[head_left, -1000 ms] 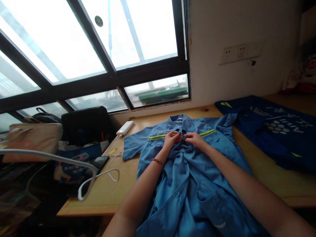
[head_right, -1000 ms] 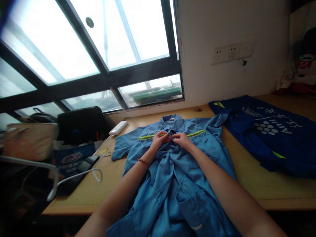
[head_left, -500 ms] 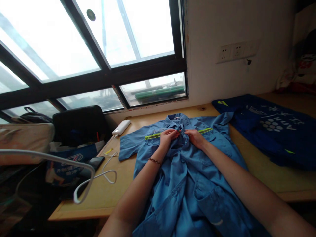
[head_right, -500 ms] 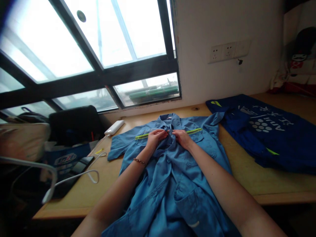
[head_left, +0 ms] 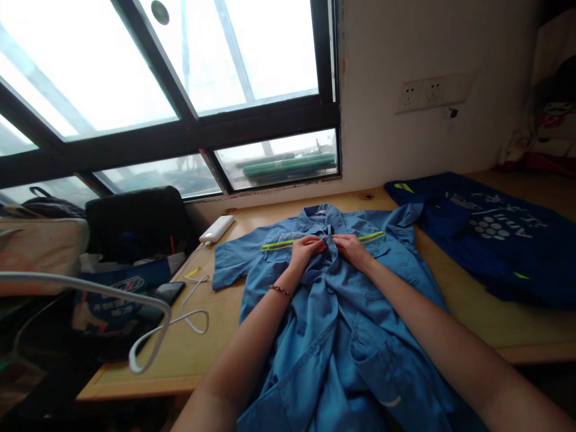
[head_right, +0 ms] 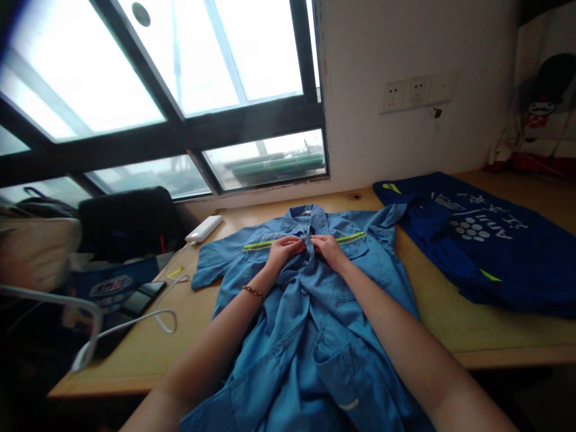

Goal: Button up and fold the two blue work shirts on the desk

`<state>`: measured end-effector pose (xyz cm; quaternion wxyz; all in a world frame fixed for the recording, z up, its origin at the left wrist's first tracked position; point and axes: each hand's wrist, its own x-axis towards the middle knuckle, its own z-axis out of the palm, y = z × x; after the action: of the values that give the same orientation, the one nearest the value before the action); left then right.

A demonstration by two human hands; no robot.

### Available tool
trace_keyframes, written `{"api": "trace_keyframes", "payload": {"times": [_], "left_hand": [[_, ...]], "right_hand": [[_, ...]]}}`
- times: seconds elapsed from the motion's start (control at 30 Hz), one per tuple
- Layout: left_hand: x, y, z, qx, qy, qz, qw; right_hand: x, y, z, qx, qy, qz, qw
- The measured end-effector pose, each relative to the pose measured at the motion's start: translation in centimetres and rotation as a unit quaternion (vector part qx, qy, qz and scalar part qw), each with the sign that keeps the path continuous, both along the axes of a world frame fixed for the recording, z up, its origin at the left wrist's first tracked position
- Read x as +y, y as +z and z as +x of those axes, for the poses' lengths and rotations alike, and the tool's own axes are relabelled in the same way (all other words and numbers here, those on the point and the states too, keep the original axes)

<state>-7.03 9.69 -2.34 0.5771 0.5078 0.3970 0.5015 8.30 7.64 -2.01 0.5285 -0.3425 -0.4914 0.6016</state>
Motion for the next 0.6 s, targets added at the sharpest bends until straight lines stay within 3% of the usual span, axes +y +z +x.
{"api": "trace_keyframes", "payload": {"times": [0.3,0.4,0.47,0.6], "left_hand": [[-0.3,0.2,0.5,0.022,0.03,0.052,0.998],[-0.6,0.5,0.7,0.034,0.031,0.066,0.997],[-0.7,0.6,0.7,0.047,0.027,0.074,0.996],[-0.3,0.2,0.7,0.085,0.043,0.093,0.991]], "right_hand": [[0.1,-0.3,-0.5,-0.061,-0.088,0.046,0.993],[-0.2,-0.3,-0.5,-0.126,-0.122,0.088,0.98],[-0.6,0.0,-0.5,-0.215,-0.156,0.155,0.951],[-1.3,0.5,-0.9,-0.402,-0.181,0.287,0.85]]}}
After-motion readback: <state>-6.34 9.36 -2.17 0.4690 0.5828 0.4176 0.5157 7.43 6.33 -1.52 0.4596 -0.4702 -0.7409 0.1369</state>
